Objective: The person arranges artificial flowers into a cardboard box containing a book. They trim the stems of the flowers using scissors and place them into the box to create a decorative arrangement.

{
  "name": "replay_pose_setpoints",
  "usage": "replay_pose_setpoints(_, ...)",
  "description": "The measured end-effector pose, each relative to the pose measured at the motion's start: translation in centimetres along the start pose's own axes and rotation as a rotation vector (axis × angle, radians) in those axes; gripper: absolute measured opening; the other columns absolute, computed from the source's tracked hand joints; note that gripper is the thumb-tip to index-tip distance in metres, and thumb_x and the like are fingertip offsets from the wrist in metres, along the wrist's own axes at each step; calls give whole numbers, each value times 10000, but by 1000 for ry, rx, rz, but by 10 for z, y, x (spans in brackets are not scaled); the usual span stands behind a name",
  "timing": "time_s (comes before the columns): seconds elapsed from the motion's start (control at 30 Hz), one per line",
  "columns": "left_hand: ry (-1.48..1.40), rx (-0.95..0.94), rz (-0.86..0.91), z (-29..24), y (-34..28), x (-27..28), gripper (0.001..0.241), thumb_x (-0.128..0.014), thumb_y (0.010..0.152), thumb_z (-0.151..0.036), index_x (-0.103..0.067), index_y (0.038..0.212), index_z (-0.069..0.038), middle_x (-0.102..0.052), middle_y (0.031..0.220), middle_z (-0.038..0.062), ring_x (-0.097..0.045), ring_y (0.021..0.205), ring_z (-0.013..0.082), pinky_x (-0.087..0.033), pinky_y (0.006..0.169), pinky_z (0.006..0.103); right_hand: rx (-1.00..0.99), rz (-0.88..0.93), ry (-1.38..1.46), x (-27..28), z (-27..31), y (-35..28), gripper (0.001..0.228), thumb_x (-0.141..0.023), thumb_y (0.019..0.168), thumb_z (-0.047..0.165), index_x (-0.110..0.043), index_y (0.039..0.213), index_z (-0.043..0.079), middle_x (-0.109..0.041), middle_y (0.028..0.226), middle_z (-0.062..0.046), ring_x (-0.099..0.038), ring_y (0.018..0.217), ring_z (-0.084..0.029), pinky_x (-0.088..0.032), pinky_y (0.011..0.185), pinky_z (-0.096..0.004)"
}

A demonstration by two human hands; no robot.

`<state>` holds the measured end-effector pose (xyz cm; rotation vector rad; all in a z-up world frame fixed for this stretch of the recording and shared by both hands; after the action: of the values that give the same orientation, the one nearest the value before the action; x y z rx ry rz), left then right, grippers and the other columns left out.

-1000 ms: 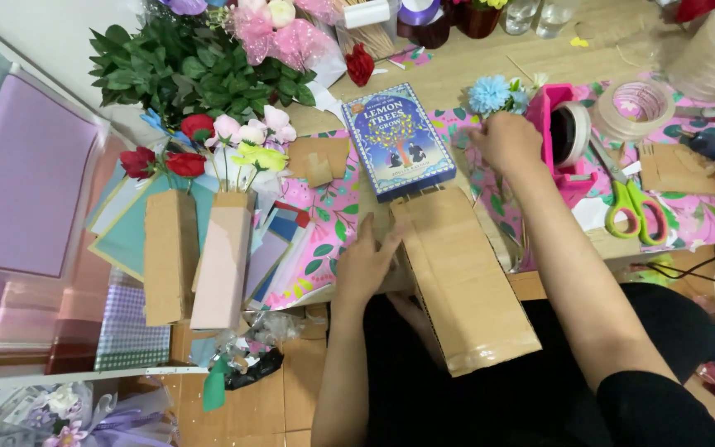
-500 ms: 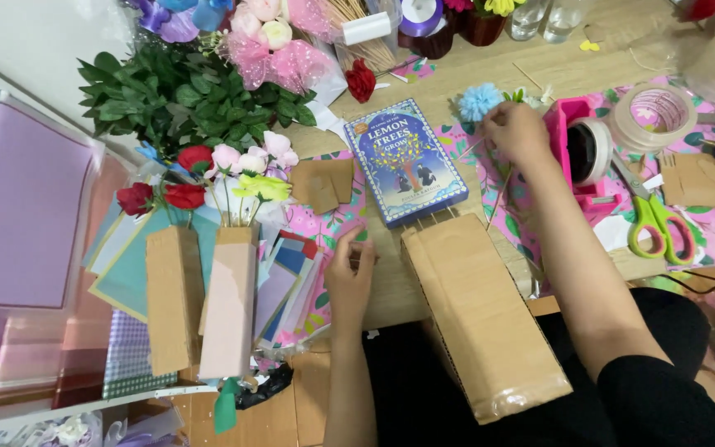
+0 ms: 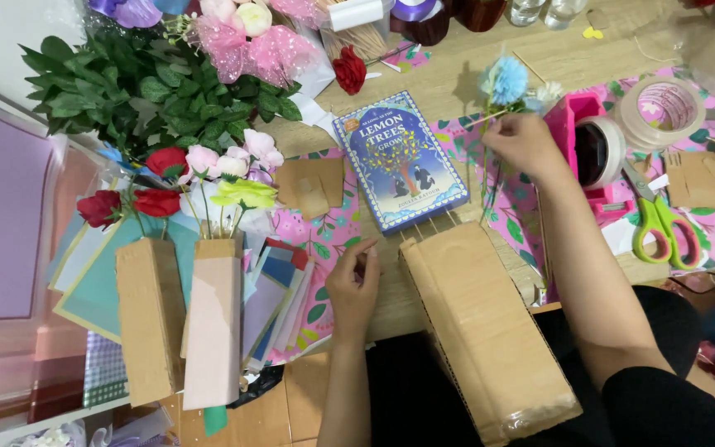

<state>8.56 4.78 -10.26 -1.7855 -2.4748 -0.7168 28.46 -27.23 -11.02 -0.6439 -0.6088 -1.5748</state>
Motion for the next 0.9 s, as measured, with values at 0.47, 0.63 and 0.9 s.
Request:
replay_pose_setpoints(0.47,-56,-155,-98,-38,4,-8,205,-724,907,-71,-753,1110,-75,-719,818,91,-657,695,231,-570,639,343,23,240,1384,63,80,-70,114,-502,1002,288,-526,1006,176,-358,605,47,-309,363,-30,-282,384,-162)
replay_pose_setpoints(0.63,-169,-199,131,-114,13,-24,203,-699,947,-123,-749,1138,-73,-706,872,103,-661,771,231,-577,690,347,6,344,1544,57,96,-93,106,-487,1013,299,-495,1037,196,-359,657,69,-312,398,-20,-309,426,-154)
replay_pose_setpoints(0.9,-569,12,554,-155,20,-45,197,-670,1020,-259,-756,1069,-89,-755,847,60,-734,801,158,-588,777,292,326,-64,1381,55,128,-143,132,-482,1035,176,-477,1061,47,-430,608,-142,-427,352,-185,-324,350,-232)
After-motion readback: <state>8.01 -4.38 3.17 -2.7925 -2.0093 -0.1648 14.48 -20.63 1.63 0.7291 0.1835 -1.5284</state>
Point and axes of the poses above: each hand's wrist, its own y-axis towards the middle knuckle, its own x-axis out of the back of the hand, z = x × y, the point moved 1 cm from there along y, towards the middle knuckle
